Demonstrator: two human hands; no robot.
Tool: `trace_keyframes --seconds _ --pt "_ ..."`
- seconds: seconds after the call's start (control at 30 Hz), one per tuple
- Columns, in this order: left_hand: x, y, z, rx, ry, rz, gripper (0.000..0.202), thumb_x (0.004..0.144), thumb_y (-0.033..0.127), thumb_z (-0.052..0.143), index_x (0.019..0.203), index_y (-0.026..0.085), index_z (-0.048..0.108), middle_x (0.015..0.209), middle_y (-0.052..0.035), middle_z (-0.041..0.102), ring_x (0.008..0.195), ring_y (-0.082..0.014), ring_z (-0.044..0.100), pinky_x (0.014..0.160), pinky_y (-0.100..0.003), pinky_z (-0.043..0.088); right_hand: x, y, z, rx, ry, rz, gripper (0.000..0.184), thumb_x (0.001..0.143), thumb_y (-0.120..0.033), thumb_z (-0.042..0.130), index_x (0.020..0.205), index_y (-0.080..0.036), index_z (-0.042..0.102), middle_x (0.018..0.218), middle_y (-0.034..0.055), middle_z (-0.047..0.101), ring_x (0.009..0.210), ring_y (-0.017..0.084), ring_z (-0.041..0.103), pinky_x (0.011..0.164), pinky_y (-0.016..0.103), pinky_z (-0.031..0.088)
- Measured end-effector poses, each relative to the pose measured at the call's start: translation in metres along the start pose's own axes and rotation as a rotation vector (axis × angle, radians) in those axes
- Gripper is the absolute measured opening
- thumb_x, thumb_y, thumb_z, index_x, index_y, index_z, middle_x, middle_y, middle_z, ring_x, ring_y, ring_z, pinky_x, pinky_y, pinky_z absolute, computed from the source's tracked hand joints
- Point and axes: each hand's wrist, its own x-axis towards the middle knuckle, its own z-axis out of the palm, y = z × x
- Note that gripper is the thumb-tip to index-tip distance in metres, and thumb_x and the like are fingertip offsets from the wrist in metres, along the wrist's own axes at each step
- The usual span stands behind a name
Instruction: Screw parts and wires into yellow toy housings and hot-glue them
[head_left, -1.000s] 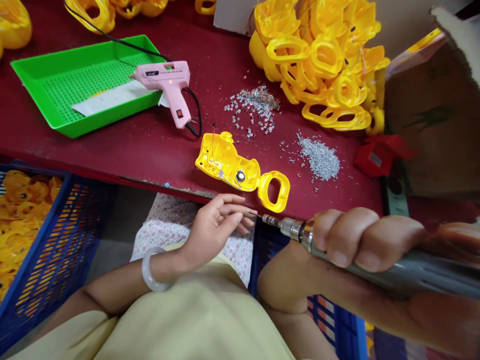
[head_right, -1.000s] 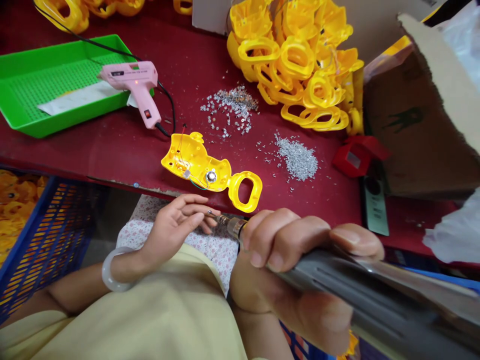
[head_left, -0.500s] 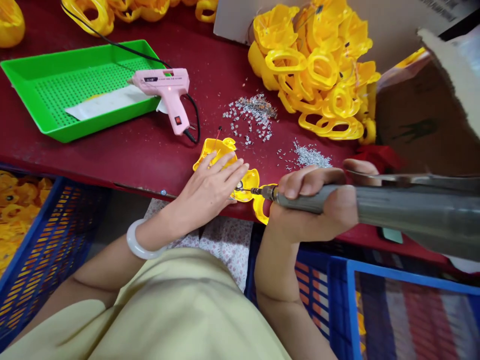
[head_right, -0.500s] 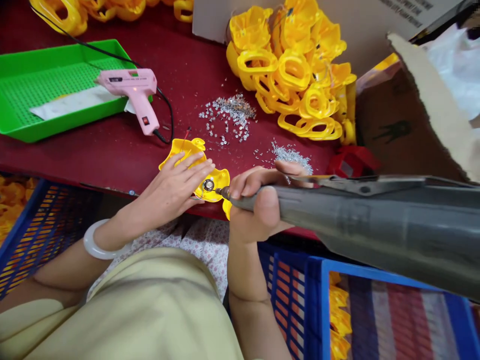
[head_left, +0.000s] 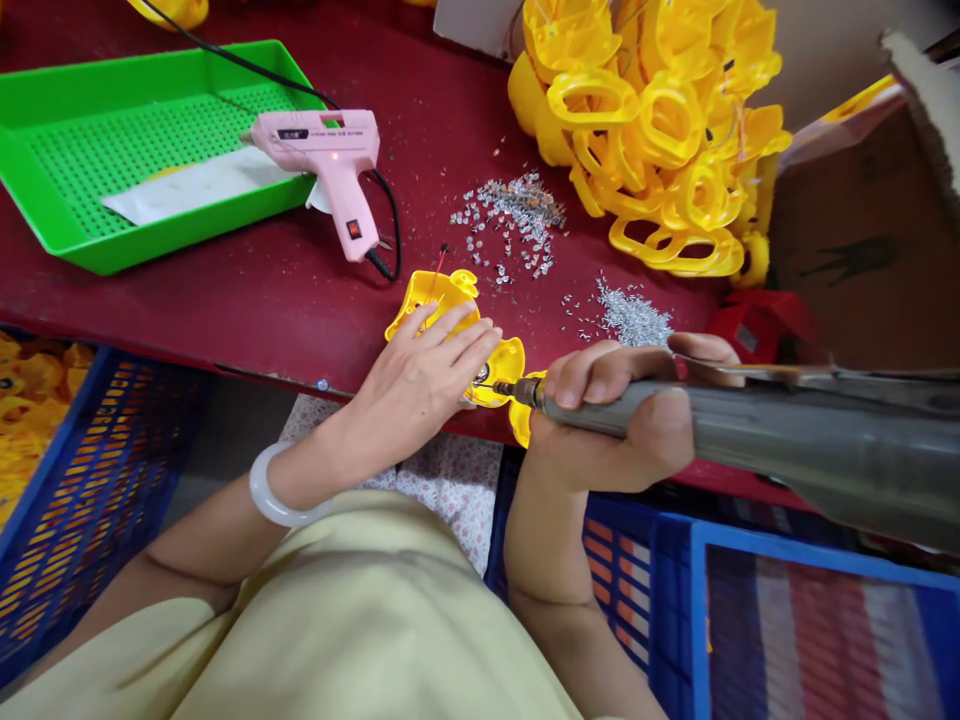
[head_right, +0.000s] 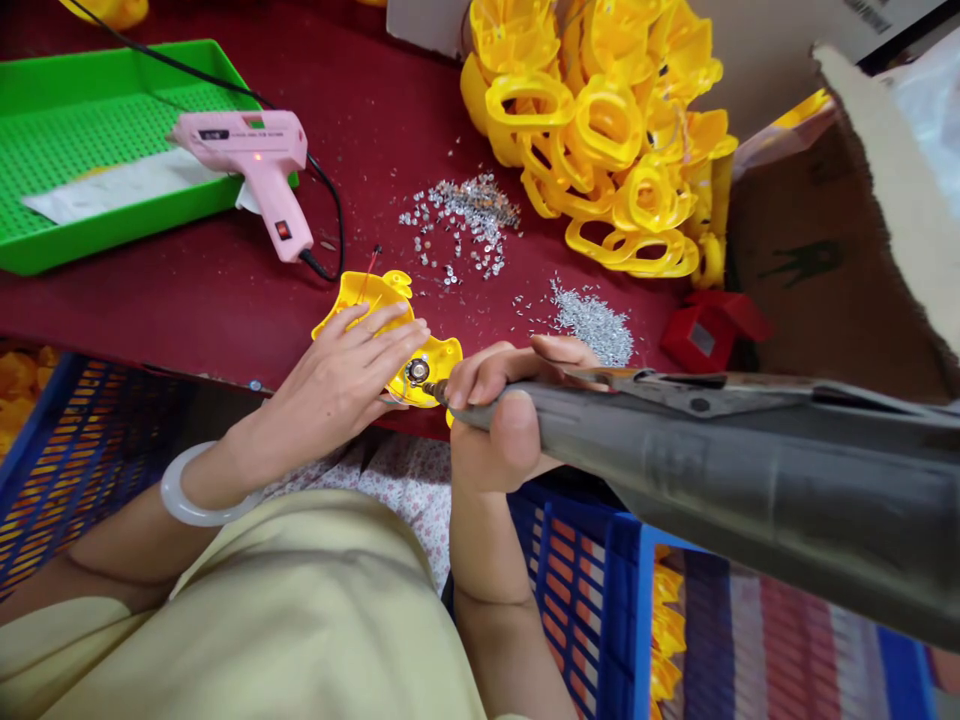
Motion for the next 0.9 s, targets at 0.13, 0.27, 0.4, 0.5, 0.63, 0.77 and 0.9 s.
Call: trace_keyframes --seconds 0.13,0.27,0.4,0.5,0.63,0.77,0.9 --pt "0.0 0.0 -0.001 0.015 0.004 0.001 0.042 0.095 0.014 0.045 0.136 0.006 0.047 0.141 -0.0118 0.054 0.136 -0.0294 0.044 0.113 -0.049 0.034 0.0 0.001 -0.001 0.02 -0.053 -0.043 0.014 0.083 -0.03 0.051 0.097 -0.03 0.052 0.055 -0.0087 0.034 0.037 0.008 0.035 0.036 0.02 0.029" --pt "0.001 0.0 0.0 -0.002 0.023 -0.003 0.043 0.093 0.014 0.05 0.135 0.007 0.048 0.139 -0.0116 0.055 0.136 -0.0296 0.045 0.114 -0.049 0.034 -0.001 0.0 -0.001 0.032 -0.127 -0.058 0.011 0.085 -0.031 0.054 0.095 -0.03 0.058 0.054 -0.0082 0.036 0.037 0.008 0.037 0.034 0.021 0.029" --pt "0.0 0.002 0.0 -0.034 0.015 -0.036 0.043 0.093 0.011 0.048 0.136 0.009 0.048 0.14 -0.0116 0.055 0.137 -0.0289 0.043 0.114 -0.05 0.033 0.001 0.001 -0.002 0.074 -0.166 -0.046 0.01 0.086 -0.031 0.056 0.096 -0.028 0.06 0.055 -0.008 0.037 0.038 0.008 0.037 0.034 0.022 0.029" --pt "-0.001 0.003 -0.001 -0.048 0.007 -0.044 0.042 0.094 0.012 0.047 0.136 0.009 0.047 0.142 -0.0113 0.053 0.138 -0.0289 0.042 0.114 -0.051 0.033 0.004 0.005 -0.004 0.097 -0.222 -0.062 0.012 0.087 -0.035 0.057 0.096 -0.028 0.06 0.054 -0.0081 0.038 0.037 0.008 0.035 0.034 0.023 0.028" --pt "-0.001 0.001 0.001 -0.058 0.025 -0.032 0.042 0.094 0.012 0.048 0.135 0.009 0.048 0.14 -0.011 0.055 0.137 -0.029 0.043 0.113 -0.051 0.034 0.003 0.012 -0.001 0.022 -0.229 -0.071 0.014 0.088 -0.043 0.055 0.097 -0.033 0.056 0.053 -0.009 0.034 0.035 0.009 0.03 0.035 0.023 0.028" --pt "0.0 -0.002 0.003 -0.053 0.014 -0.006 0.046 0.09 0.016 0.058 0.134 0.01 0.049 0.14 -0.0119 0.055 0.136 -0.0293 0.044 0.114 -0.05 0.034 0.001 0.008 0.005 -0.13 -0.181 -0.083 0.021 0.088 -0.05 0.05 0.099 -0.033 0.05 0.054 -0.0089 0.029 0.036 0.009 0.031 0.036 0.023 0.029" --pt "0.001 -0.01 0.0 -0.033 -0.006 0.04 0.055 0.083 0.018 0.068 0.134 0.01 0.049 0.139 -0.0133 0.055 0.136 -0.0293 0.044 0.114 -0.048 0.036 0.011 -0.014 -0.007 -0.199 -0.091 -0.136 0.02 0.09 -0.038 0.037 0.099 -0.028 0.051 0.056 -0.0072 0.03 0.037 0.008 0.032 0.037 0.022 0.028"
